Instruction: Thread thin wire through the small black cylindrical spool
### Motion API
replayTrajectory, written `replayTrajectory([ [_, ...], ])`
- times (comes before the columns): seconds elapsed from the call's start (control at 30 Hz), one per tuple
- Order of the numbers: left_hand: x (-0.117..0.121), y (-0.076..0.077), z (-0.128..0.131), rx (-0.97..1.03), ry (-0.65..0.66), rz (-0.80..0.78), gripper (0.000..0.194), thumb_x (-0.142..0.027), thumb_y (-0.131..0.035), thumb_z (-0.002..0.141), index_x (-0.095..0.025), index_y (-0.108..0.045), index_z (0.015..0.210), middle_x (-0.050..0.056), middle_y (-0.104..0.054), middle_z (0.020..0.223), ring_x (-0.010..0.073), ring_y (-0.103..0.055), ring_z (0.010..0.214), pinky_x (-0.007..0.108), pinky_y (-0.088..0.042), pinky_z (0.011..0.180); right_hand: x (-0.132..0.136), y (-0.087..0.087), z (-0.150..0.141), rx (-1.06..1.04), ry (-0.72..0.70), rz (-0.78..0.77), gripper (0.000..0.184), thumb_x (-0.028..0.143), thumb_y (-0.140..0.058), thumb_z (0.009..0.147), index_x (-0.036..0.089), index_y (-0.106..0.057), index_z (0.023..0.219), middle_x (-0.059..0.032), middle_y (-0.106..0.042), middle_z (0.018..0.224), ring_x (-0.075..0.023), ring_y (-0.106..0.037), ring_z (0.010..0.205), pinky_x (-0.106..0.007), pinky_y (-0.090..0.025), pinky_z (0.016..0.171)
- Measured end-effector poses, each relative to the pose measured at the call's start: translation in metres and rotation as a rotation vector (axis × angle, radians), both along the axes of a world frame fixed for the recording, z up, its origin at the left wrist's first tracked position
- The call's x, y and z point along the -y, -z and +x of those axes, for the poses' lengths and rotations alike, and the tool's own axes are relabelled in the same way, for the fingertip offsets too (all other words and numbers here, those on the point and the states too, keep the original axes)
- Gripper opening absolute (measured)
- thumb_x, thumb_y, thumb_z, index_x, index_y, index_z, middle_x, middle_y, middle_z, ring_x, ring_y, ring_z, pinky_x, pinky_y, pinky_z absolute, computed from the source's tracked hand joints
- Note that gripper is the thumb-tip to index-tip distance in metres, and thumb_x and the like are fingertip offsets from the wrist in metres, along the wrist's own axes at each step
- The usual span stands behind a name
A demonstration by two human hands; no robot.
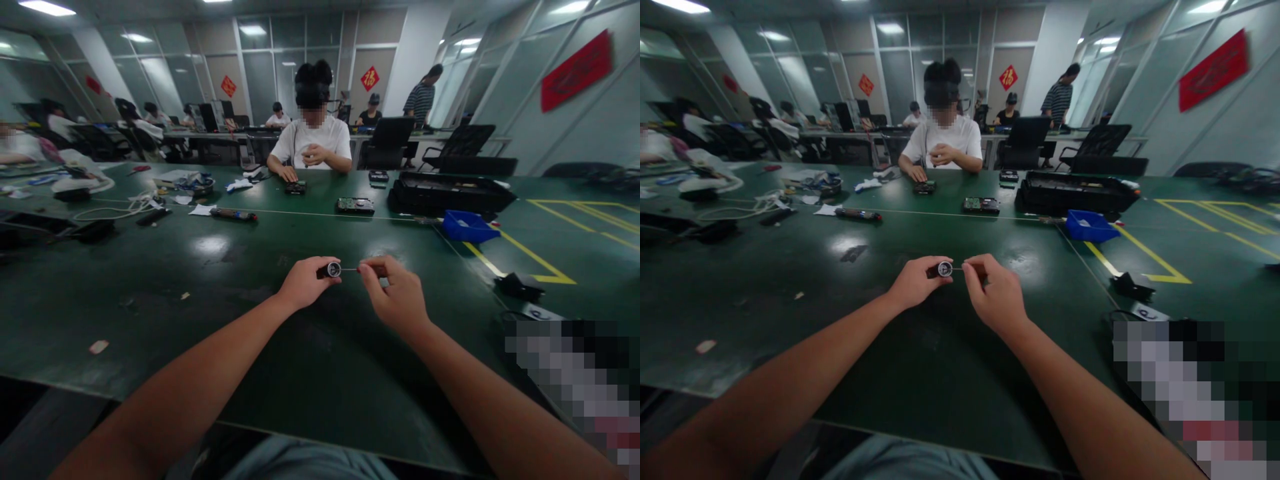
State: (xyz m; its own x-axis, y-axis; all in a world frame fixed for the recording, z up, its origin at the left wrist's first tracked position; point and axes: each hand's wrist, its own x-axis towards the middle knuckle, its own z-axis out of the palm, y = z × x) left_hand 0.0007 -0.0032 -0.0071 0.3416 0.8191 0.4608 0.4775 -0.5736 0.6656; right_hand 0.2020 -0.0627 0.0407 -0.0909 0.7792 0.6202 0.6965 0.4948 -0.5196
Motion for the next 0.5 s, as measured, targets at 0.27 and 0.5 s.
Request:
replayTrajectory([
  [0.27,0.0000,-0.0011,0.0002,0.023,0.014,-0.014,0.040,-0.028,-0.080,0.081,-0.025,-0.072,0.119,0.004,-0.075,0.114,0.0229,-0.070,0.104,0.037,-0.054,0.094,0.0059,-0.0011,-0.0010,-0.013,-0.146,-0.056,0.023,0.033,-0.045,0.101,0.023,-0.065,0.105,-0.0040,-0.070,0.086,-0.0189,-0.065,0.074,-0.034,-0.049,0.070],
  [0.5,0.0003,-0.0001,0.0020,0.046,0.044,-0.028,0.040,-0.024,-0.082,0.078,-0.024,-0.074,0.117,0.004,-0.076,0.113,0.0225,-0.071,0.104,0.037,-0.055,0.094,-0.0018,0.0047,-0.0035,-0.417,-0.088,-0.144,0.022,0.039,-0.053,0.098,0.021,-0.063,0.104,-0.0051,-0.071,0.087,-0.0200,-0.068,0.079,-0.038,-0.053,0.076],
])
